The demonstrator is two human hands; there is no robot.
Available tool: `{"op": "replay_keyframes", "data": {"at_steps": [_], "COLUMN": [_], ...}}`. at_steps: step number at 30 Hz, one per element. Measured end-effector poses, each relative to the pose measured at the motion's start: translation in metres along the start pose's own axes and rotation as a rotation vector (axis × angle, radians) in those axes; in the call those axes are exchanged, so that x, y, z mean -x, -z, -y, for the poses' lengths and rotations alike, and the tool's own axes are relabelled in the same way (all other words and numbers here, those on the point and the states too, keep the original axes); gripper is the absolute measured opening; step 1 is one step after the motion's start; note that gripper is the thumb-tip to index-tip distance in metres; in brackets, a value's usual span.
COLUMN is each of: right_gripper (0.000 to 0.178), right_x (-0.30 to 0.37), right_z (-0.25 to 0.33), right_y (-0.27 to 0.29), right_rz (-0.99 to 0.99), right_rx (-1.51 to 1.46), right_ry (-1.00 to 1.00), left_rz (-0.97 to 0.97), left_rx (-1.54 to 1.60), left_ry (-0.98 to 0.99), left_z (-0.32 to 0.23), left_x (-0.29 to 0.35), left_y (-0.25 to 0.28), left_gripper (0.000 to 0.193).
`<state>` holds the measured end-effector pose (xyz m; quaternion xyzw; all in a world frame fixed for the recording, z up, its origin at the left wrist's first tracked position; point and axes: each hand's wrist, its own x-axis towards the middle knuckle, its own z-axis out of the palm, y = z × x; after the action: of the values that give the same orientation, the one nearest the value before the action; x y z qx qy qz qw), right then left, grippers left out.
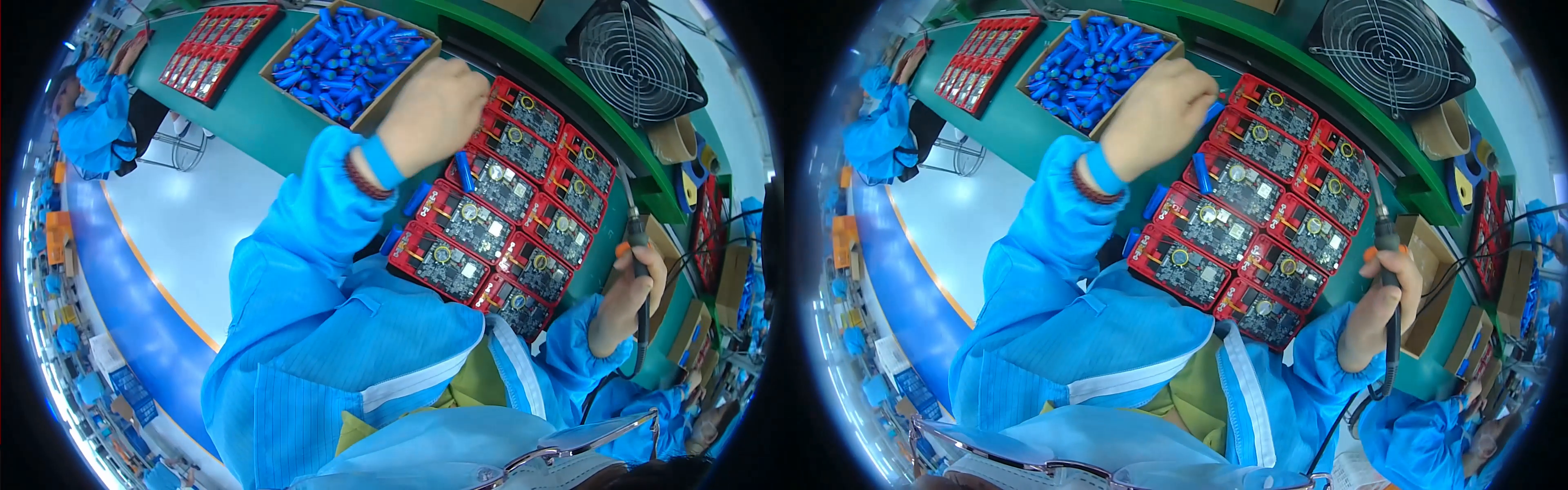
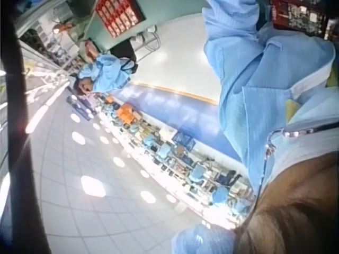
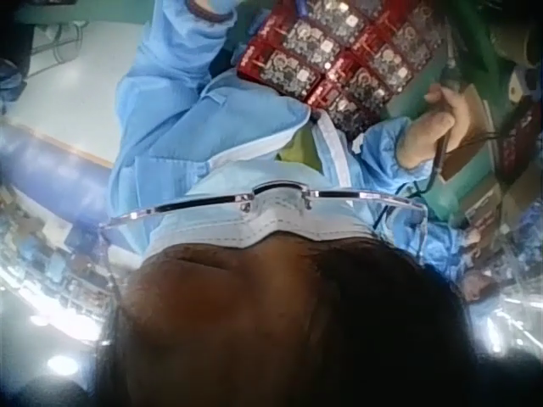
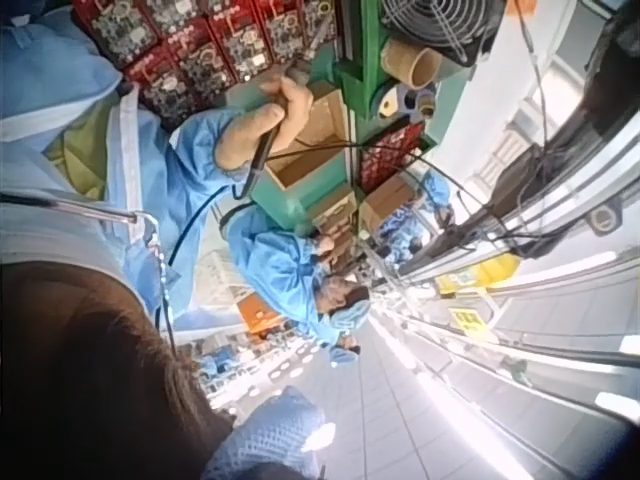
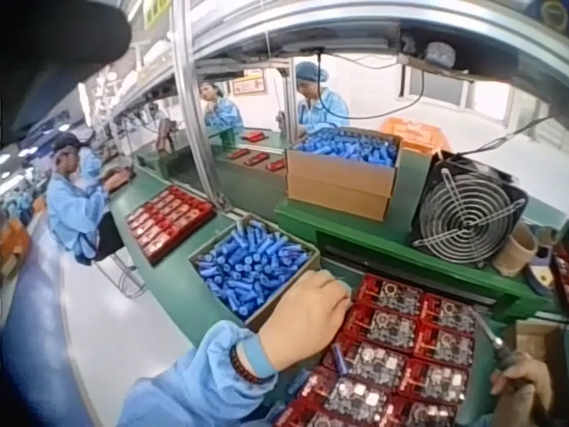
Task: The person solders batteries onto circuit boards, repeatedly retrieving cylindrical batteries from a box, positioning their wires, and soldering them onto the boards using a soldering iron.
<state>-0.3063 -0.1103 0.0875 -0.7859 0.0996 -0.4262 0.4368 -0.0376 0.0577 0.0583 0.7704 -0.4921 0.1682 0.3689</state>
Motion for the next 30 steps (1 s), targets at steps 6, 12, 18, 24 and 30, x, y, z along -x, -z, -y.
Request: {"op": "replay_keyframes", "data": {"at_steps": [6, 12, 18, 24, 30], "right_gripper": [0.047, 0.044, 0.04, 0.039, 0.034], "right_x": [0.006, 0.006, 0.011, 0.015, 0.019], "right_z": [0.002, 0.013, 0.012, 0.016, 0.022], "right_y": [0.011, 0.0, 0.0, 0.006, -0.005], "right_rz": [-0.012, 0.021, 0.033, 0.062, 0.091], "right_rx": [-0.004, 0.02, 0.015, 0.005, -0.026], "right_ry": [-0.039, -0.044, -0.045, -0.018, -0.027], "left_rz": [0.053, 0.373, 0.509, 0.372, 0.232], "left_rx": [-0.315, -0.289, -0.571, -0.688, 0.756], "left_ry": [0.028, 0.017, -0.068, -0.068, 0.528], "left_z": [0.064, 0.111, 0.105, 0.098, 0.002], "left_x": [0.012, 0.019, 0.016, 0.016, 0.008], "left_y": [0.082, 0.081, 0.073, 0.091, 0.094], "left_gripper": [0.01, 0.017, 0.019, 0.024, 0.019]}}
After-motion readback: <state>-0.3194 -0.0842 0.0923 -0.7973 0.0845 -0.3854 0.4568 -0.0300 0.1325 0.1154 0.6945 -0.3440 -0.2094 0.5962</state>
